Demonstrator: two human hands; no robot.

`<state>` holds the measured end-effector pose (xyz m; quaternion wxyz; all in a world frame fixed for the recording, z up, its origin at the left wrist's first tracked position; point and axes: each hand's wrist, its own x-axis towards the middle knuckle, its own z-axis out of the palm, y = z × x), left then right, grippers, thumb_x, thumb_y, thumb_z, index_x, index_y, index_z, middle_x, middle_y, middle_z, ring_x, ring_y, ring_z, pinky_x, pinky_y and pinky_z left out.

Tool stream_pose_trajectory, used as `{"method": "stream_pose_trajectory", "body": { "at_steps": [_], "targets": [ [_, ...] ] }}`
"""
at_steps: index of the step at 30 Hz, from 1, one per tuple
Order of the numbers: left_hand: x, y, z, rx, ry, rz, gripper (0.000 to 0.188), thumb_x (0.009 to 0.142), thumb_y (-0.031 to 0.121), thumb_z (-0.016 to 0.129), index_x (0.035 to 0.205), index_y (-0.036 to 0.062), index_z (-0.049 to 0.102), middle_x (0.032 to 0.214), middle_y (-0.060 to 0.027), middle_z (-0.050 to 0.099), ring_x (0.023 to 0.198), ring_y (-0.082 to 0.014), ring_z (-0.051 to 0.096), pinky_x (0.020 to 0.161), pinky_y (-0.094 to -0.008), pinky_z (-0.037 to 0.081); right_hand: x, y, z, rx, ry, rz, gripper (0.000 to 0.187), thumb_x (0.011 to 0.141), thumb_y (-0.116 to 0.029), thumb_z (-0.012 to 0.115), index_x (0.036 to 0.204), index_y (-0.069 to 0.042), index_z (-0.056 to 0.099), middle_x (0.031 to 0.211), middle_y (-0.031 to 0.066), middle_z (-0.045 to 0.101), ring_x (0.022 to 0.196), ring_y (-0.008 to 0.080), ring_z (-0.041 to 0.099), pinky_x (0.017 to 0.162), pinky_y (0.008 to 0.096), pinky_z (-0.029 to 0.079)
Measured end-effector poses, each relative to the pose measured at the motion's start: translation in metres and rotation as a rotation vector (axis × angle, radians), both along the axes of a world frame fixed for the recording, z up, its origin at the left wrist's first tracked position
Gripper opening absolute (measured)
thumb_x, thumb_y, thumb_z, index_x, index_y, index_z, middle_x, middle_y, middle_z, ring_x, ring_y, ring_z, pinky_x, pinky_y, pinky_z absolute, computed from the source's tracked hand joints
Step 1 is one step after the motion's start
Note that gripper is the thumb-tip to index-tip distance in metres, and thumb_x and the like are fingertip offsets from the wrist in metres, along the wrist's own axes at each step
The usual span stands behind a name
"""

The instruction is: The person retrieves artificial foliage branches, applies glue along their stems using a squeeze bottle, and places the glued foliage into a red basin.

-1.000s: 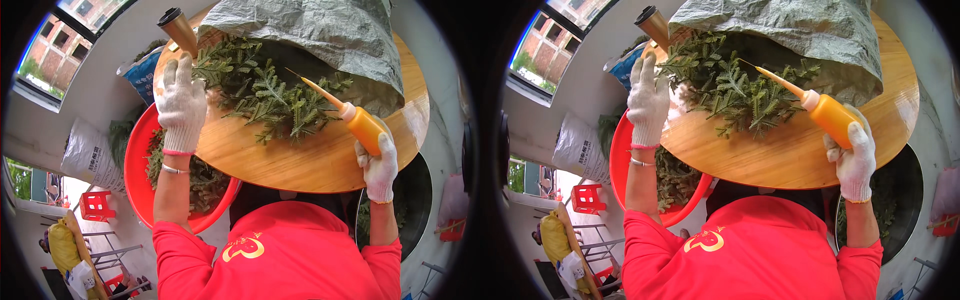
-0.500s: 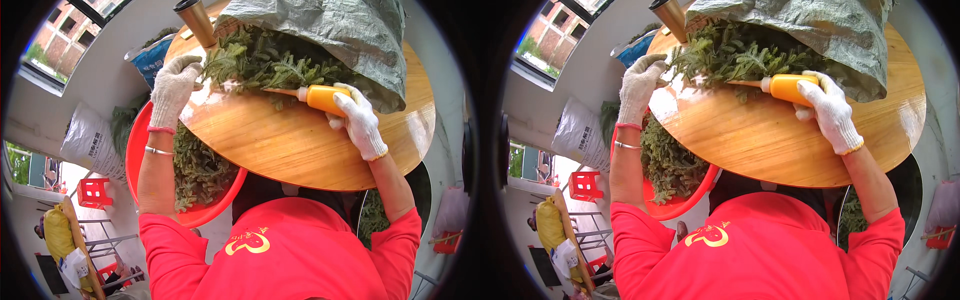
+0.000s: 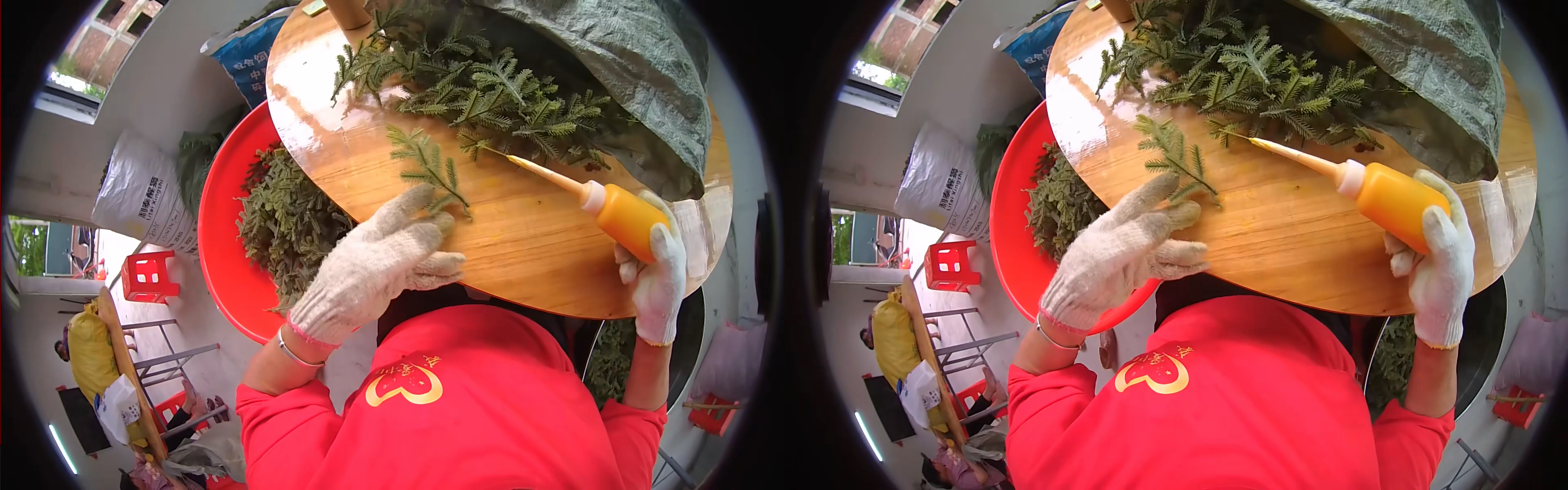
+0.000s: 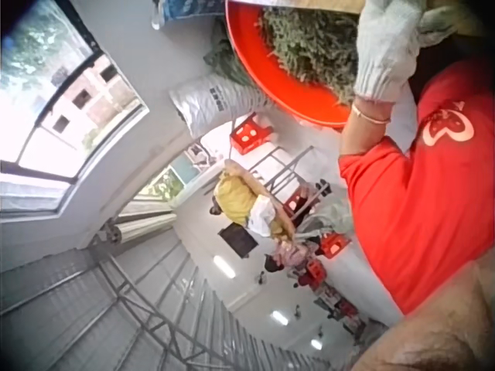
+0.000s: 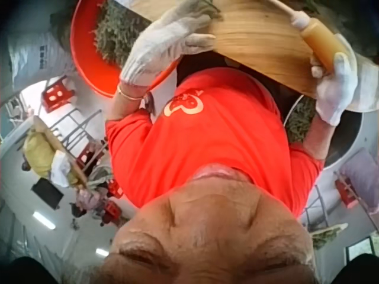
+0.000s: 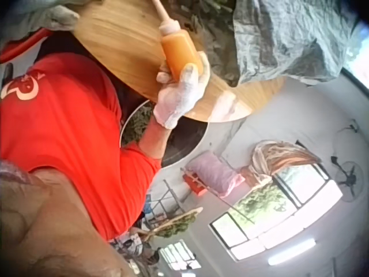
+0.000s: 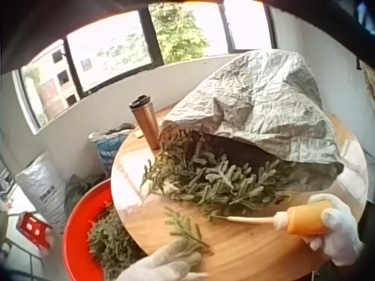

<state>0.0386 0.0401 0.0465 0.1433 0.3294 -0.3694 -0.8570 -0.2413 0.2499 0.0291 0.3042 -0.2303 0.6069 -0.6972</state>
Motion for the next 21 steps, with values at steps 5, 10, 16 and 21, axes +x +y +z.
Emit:
{"method": "stream_pose_trajectory", "body": {
  "at_steps": [5, 10, 16, 21],
  "targets": [
    [0.008, 0.008, 0.03, -0.451, -0.414, -0.223, 0.046, 0.099, 0.008, 0.062, 0.143, -0.0032, 0.052, 0.123, -0.018, 0.067, 0.101, -0.0239, 0.072, 0.087, -0.0352, 0.06, 0.026, 0.011, -0.001, -0.018, -0.043, -0.018, 0.074, 0.091, -0.047, 0.07, 0.139, 0.004, 0.046, 0.103, 0.0154, 0.068, 0.065, 0.0152, 0.061, 0.047, 0.0228, 0.044],
    [0.012, -0.001, 0.006, -1.267, -0.484, 0.279, 0.041, 0.087, 0.009, 0.078, 0.126, -0.0015, 0.066, 0.099, -0.0143, 0.072, 0.082, -0.0159, 0.071, 0.077, -0.0284, 0.057, 0.051, -0.008, -0.006, 0.016, 0.028, -0.069, 0.077, 0.089, -0.046, 0.072, 0.141, 0.005, 0.045, 0.101, 0.018, 0.067, 0.063, 0.0142, 0.059, 0.05, 0.0208, 0.044],
    [0.005, 0.005, -0.001, -1.378, -0.632, -0.04, 0.049, 0.085, 0.017, 0.08, 0.127, -0.0014, 0.066, 0.103, -0.0164, 0.072, 0.073, -0.0214, 0.071, 0.072, -0.0323, 0.057, 0.048, -0.015, -0.004, 0.002, -0.088, 0.003, 0.065, 0.092, -0.03, 0.071, 0.14, 0.005, 0.044, 0.119, 0.0188, 0.064, 0.073, 0.0173, 0.064, 0.058, 0.0228, 0.052],
    [-0.008, -0.016, 0.013, -0.634, -0.487, -0.104, 0.039, 0.099, 0.019, 0.066, 0.133, 0.0012, 0.063, 0.093, -0.0062, 0.072, 0.064, -0.0114, 0.066, 0.066, -0.026, 0.056, 0.043, -0.017, -0.006, 0.002, -0.09, 0.015, 0.066, 0.092, -0.032, 0.069, 0.141, 0.004, 0.044, 0.112, 0.0181, 0.066, 0.073, 0.0178, 0.064, 0.056, 0.0234, 0.051]
  ]
}}
